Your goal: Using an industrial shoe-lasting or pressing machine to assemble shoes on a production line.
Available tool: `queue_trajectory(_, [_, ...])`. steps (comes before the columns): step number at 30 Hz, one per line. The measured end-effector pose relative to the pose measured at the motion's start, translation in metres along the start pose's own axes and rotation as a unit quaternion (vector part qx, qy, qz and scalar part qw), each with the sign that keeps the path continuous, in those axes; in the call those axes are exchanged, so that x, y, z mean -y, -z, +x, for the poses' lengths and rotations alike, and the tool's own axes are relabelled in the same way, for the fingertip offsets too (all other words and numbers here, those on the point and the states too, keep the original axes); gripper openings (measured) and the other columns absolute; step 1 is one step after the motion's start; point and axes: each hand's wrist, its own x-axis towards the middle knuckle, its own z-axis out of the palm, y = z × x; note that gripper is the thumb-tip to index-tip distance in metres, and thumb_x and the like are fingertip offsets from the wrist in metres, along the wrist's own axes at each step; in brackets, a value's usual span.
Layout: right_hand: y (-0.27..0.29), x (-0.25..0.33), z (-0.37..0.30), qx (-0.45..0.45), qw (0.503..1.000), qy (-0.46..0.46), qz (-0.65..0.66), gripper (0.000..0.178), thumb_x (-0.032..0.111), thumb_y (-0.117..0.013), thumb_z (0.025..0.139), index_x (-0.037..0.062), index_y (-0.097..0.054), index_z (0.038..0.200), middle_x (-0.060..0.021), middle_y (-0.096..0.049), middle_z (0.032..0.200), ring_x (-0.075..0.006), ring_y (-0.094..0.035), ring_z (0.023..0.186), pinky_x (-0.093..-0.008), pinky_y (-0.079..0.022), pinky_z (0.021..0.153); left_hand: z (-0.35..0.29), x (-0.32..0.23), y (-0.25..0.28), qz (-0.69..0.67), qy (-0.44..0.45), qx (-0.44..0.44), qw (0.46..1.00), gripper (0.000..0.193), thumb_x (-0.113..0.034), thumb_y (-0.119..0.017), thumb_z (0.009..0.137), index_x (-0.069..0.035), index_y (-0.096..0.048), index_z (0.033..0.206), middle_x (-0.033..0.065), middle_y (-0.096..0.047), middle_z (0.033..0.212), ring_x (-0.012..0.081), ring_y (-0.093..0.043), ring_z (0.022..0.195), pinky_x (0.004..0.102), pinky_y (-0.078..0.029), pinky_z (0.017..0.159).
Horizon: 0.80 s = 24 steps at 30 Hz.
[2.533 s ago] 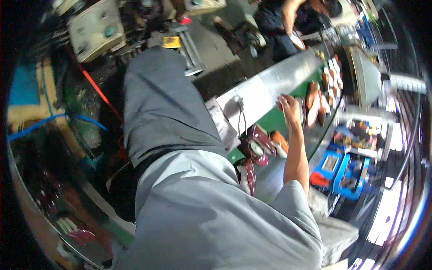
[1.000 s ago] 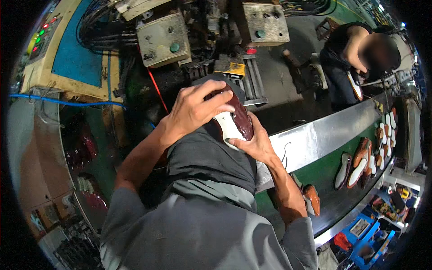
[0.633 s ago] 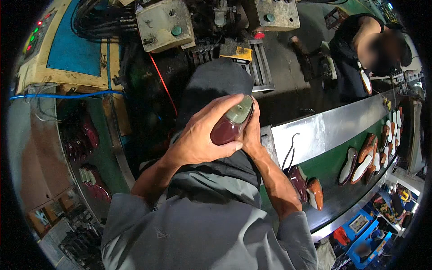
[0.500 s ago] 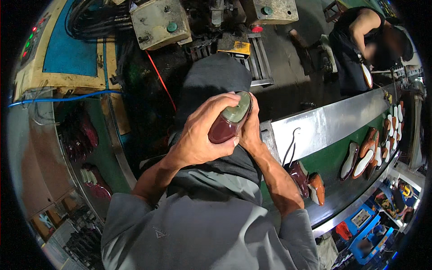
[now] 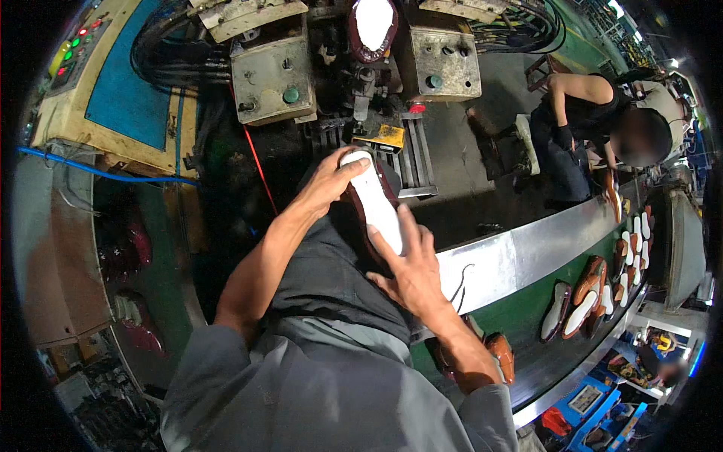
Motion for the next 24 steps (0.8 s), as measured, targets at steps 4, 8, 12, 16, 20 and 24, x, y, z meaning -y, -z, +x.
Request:
queue_trajectory(4, [-0.042,-0.009,-0.010,0.041,0.999,-0.003,-0.035,0.093,0.013,-0.088,0.076,0.0414,-0.058,0.159,-0.0298,-0.022,0.175,-0.0543,-0.053,0.124,-0.0576,-0.059,0.100,0.048,0.073,0.027,0.243,-0.178,-0.021,0.953,0.041,-0.029,-0.065,0.110,-0.001,-0.071,0.139,0.0192,-0.079,0.120,0.0287,-0.077,0.109,0.0391,-0.058,0.095])
queue_trajectory(8, [-0.045,-0.017,-0.013,0.028,0.999,0.003,-0.042,0.092,0.011,-0.087,0.073,0.0424,-0.062,0.156,-0.0279,-0.020,0.177,-0.0530,-0.053,0.125,-0.0560,-0.062,0.095,0.051,0.073,0.014,0.248,-0.172,-0.038,0.953,0.034,-0.022,-0.061,0.113,0.003,-0.077,0.130,0.0112,-0.082,0.118,0.0196,-0.074,0.106,0.0359,-0.056,0.099])
queue_trajectory(12, [-0.035,-0.029,-0.007,0.077,0.995,0.028,-0.064,0.093,0.015,-0.088,0.074,0.0481,-0.059,0.157,-0.0249,-0.017,0.180,-0.0521,-0.053,0.125,-0.0532,-0.065,0.092,0.057,0.057,0.026,0.130,-0.183,0.121,0.967,0.042,-0.009,-0.065,0.105,-0.001,-0.070,0.145,0.0139,-0.073,0.144,0.0257,-0.065,0.137,0.0379,-0.047,0.118])
queue_trajectory(16, [-0.021,-0.037,0.004,0.109,0.991,0.051,-0.061,0.093,0.016,-0.088,0.076,0.0503,-0.057,0.157,-0.0245,-0.018,0.179,-0.0526,-0.055,0.125,-0.0532,-0.065,0.094,0.065,0.045,0.045,0.207,-0.203,0.215,0.933,0.025,-0.005,-0.071,0.097,0.006,-0.081,0.117,0.0177,-0.078,0.126,0.0279,-0.072,0.120,0.0411,-0.055,0.106])
queue_trajectory(20, [-0.009,-0.038,0.004,0.067,0.997,0.014,0.023,0.083,0.016,-0.089,0.079,0.0427,-0.065,0.154,-0.0295,-0.027,0.175,-0.0517,-0.058,0.125,-0.0548,-0.063,0.098,0.067,0.034,0.041,0.110,-0.182,0.114,0.970,0.029,-0.019,-0.072,0.101,0.001,-0.083,0.119,0.0170,-0.077,0.132,0.0270,-0.071,0.125,0.0404,-0.053,0.111])
queue_trajectory(24, [0.027,-0.042,0.023,-0.043,0.993,-0.082,0.070,0.067,0.014,-0.089,0.085,0.0284,-0.074,0.148,-0.0341,-0.031,0.173,-0.0496,-0.056,0.138,-0.0531,-0.054,0.110,0.145,-0.064,0.058,0.053,-0.271,-0.115,0.954,0.068,-0.041,-0.060,0.113,0.001,-0.048,0.164,0.0167,-0.067,0.150,0.0274,-0.063,0.138,0.0431,-0.044,0.123])
